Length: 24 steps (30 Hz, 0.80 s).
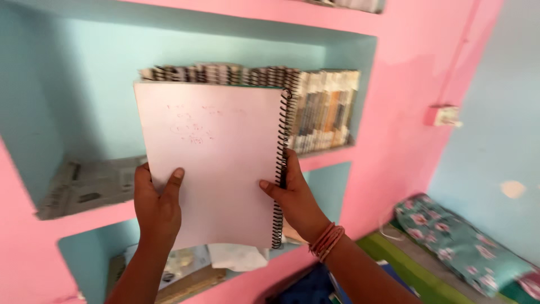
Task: The person wipes the covers of several spiral-bound notebooks with a cloth and places them on a wall shelf. They handle each notebook one at a time, wiping the front and back covers before stacking them upright on the shelf.
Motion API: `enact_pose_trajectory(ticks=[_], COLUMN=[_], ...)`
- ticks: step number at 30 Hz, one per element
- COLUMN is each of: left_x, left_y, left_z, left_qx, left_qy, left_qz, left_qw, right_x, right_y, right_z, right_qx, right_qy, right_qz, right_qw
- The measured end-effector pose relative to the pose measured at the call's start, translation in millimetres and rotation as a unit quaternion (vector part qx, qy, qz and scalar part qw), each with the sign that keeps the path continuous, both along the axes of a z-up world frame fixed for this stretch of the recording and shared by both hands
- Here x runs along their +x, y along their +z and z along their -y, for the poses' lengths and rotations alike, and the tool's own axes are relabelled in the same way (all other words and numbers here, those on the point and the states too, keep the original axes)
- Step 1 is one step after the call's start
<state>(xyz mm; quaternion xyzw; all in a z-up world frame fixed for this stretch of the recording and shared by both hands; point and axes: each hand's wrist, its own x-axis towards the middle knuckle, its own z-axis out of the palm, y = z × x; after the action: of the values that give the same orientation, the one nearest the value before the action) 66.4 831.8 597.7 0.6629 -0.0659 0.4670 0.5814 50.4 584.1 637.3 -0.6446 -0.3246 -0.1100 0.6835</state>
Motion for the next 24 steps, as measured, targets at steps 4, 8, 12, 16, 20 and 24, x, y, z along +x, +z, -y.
enact_pose_trajectory(ticks=[4,8,12,16,20,24], left_x=[15.7,25.1,32.2,43.9,78.3,128.2], left_y=[14.6,37.5,56.6,69.5,86.0,98.8], left_z=[-35.7,-86.1,-121.5,-152.1,-186.5,-224.2], left_qx=[0.011,0.067,0.064,0.081,0.104,0.113], left_qy=[0.047,0.140,0.203,0.212,0.228,0.179], left_qz=[0.081,0.121,0.049,0.018,-0.054,-0.046], left_qw=[0.996,0.980,0.976,0.974,0.967,0.976], right_x=[24.1,50.0,54.6,57.1,70.9,87.2], right_y=[13.6,34.0,38.5,42.1,52.7,63.7], right_z=[-32.5,-81.9,-118.6,-151.7,-182.3,-213.0], right_qx=[-0.053,-0.078,-0.134,-0.175,-0.161,-0.203], right_qy=[0.017,0.070,0.065,0.077,0.070,-0.019], right_qz=[0.004,0.076,0.083,0.064,0.130,0.105], right_qw=[0.998,0.992,0.985,0.979,0.976,0.973])
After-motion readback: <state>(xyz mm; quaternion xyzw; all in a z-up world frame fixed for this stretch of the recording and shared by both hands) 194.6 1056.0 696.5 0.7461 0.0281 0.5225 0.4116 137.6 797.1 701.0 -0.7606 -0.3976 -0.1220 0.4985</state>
